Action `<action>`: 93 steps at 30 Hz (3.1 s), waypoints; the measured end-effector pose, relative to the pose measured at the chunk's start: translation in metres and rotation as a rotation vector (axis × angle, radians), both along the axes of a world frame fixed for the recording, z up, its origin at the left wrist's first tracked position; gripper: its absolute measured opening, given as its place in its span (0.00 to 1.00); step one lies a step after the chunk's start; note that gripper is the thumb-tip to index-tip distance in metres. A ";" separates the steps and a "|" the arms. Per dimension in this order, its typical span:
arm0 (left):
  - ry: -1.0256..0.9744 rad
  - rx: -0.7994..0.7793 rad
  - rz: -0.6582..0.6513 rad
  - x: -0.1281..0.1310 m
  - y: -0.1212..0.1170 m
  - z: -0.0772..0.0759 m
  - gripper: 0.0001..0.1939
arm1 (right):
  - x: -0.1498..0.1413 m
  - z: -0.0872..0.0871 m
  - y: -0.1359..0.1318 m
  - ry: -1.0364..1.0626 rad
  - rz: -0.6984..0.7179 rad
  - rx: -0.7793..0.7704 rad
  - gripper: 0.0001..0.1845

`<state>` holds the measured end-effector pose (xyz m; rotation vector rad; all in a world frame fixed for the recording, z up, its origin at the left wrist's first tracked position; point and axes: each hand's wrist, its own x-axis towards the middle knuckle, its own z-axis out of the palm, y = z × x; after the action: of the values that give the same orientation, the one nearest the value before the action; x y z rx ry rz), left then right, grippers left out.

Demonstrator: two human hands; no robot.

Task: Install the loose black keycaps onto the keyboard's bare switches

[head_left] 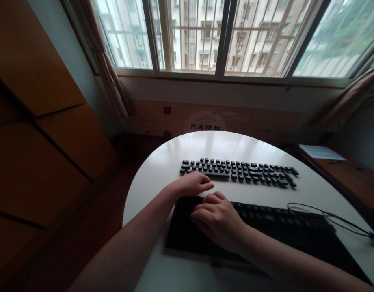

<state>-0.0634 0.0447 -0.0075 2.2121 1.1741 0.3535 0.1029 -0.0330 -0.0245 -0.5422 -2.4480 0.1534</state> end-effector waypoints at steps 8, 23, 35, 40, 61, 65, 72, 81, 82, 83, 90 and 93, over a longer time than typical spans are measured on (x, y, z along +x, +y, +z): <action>0.021 0.003 0.029 -0.006 0.002 -0.003 0.22 | 0.002 0.003 -0.004 -0.047 -0.005 0.074 0.08; 0.081 0.000 -0.003 -0.011 0.006 -0.003 0.23 | 0.001 0.000 0.003 -0.054 0.003 0.177 0.07; 0.050 -0.051 -0.012 -0.015 0.009 -0.008 0.24 | 0.006 -0.003 0.005 0.028 0.005 0.053 0.04; 0.038 -0.061 -0.015 -0.015 0.008 -0.008 0.23 | 0.008 -0.004 0.007 0.005 0.023 0.049 0.05; 0.006 -0.063 -0.025 -0.015 0.009 -0.012 0.24 | 0.007 -0.005 0.006 0.060 0.048 0.015 0.07; 0.005 -0.077 -0.028 -0.015 0.009 -0.011 0.23 | 0.009 -0.005 0.009 0.205 0.036 -0.075 0.05; 0.012 -0.113 -0.044 -0.015 0.008 -0.009 0.23 | 0.009 -0.011 0.015 0.244 0.009 -0.182 0.03; 0.014 -0.104 -0.063 -0.015 0.008 -0.008 0.20 | 0.009 -0.006 0.009 0.077 0.050 -0.055 0.07; 0.014 -0.101 -0.065 -0.014 0.008 -0.009 0.19 | 0.009 -0.004 0.007 0.047 0.054 -0.022 0.08; 0.014 -0.098 -0.066 -0.014 0.008 -0.008 0.19 | 0.009 -0.002 0.006 0.025 0.057 0.005 0.09; 0.033 -0.085 -0.067 -0.013 0.006 -0.005 0.20 | 0.007 -0.001 0.002 -0.007 0.054 0.053 0.09; 0.047 -0.081 -0.075 -0.013 0.006 -0.004 0.20 | 0.007 -0.001 0.002 -0.005 0.048 0.064 0.09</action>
<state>-0.0769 0.0506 -0.0117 2.1977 1.1075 0.2207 0.1101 -0.0306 -0.0258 -0.4563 -2.4627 0.0926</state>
